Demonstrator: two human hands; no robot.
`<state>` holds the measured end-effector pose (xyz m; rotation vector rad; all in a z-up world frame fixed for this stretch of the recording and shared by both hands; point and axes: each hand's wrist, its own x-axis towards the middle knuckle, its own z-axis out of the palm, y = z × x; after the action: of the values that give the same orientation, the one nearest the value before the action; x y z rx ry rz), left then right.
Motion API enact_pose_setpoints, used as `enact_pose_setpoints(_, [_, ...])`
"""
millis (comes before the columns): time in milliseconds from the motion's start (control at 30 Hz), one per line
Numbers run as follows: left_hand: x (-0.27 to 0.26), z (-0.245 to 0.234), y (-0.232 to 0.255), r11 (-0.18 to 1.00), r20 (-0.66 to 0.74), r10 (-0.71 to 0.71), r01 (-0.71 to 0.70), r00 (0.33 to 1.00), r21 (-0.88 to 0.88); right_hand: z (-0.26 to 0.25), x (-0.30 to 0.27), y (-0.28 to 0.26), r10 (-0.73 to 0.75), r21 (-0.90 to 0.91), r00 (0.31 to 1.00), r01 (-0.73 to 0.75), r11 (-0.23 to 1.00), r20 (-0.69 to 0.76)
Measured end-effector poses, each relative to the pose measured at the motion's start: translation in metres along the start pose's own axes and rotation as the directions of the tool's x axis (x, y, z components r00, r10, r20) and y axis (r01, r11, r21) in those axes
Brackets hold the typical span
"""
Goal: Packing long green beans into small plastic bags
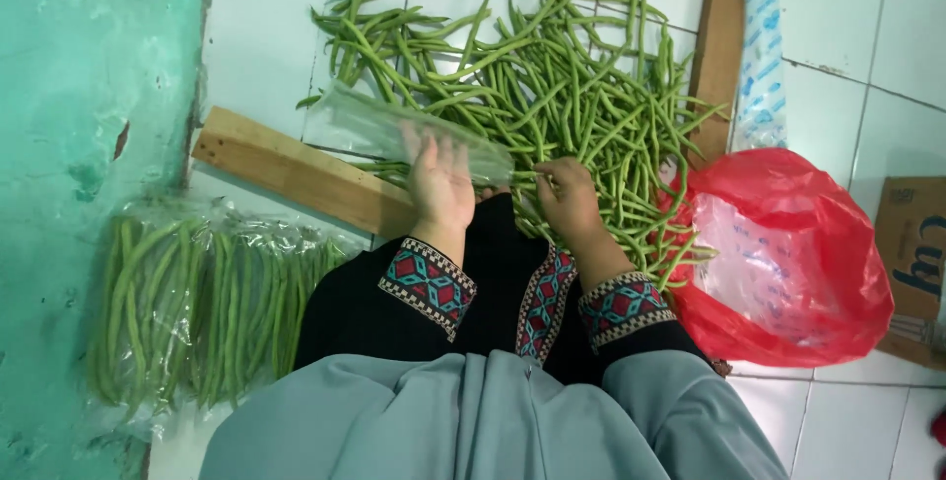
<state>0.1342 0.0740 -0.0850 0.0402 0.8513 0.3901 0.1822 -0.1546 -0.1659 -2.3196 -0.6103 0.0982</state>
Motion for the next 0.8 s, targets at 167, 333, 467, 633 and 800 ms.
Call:
enact_pose_setpoints(167, [0.026,-0.006,-0.004,1.0,-0.003,-0.005,0.005,1.0,-0.027,0.036,0.04,0.003,-0.341,-0.297,0.932,0.363,0.883,0.123])
enact_pose_setpoints(333, [0.048,-0.025,-0.012,0.999,0.145,0.019,-0.013,0.989,-0.045,0.053,0.038,0.015,-0.317,-0.538,0.923,0.385,0.75,0.218])
enact_pose_setpoints(467, [0.047,-0.029,-0.012,0.997,0.201,0.024,-0.009,0.979,-0.073,0.03,0.031,0.002,-0.336,-0.453,0.931,0.362,0.814,0.142])
enact_pose_setpoints(633, [0.053,-0.041,-0.016,0.993,0.24,0.014,0.015,0.971,-0.118,-0.052,0.007,-0.038,-0.056,-0.133,0.986,0.035,0.991,-0.159])
enact_pose_setpoints(800, [0.045,-0.036,-0.012,0.987,0.258,0.009,0.033,0.966,-0.16,-0.12,-0.021,-0.092,0.279,0.523,0.784,0.066,0.85,-0.554])
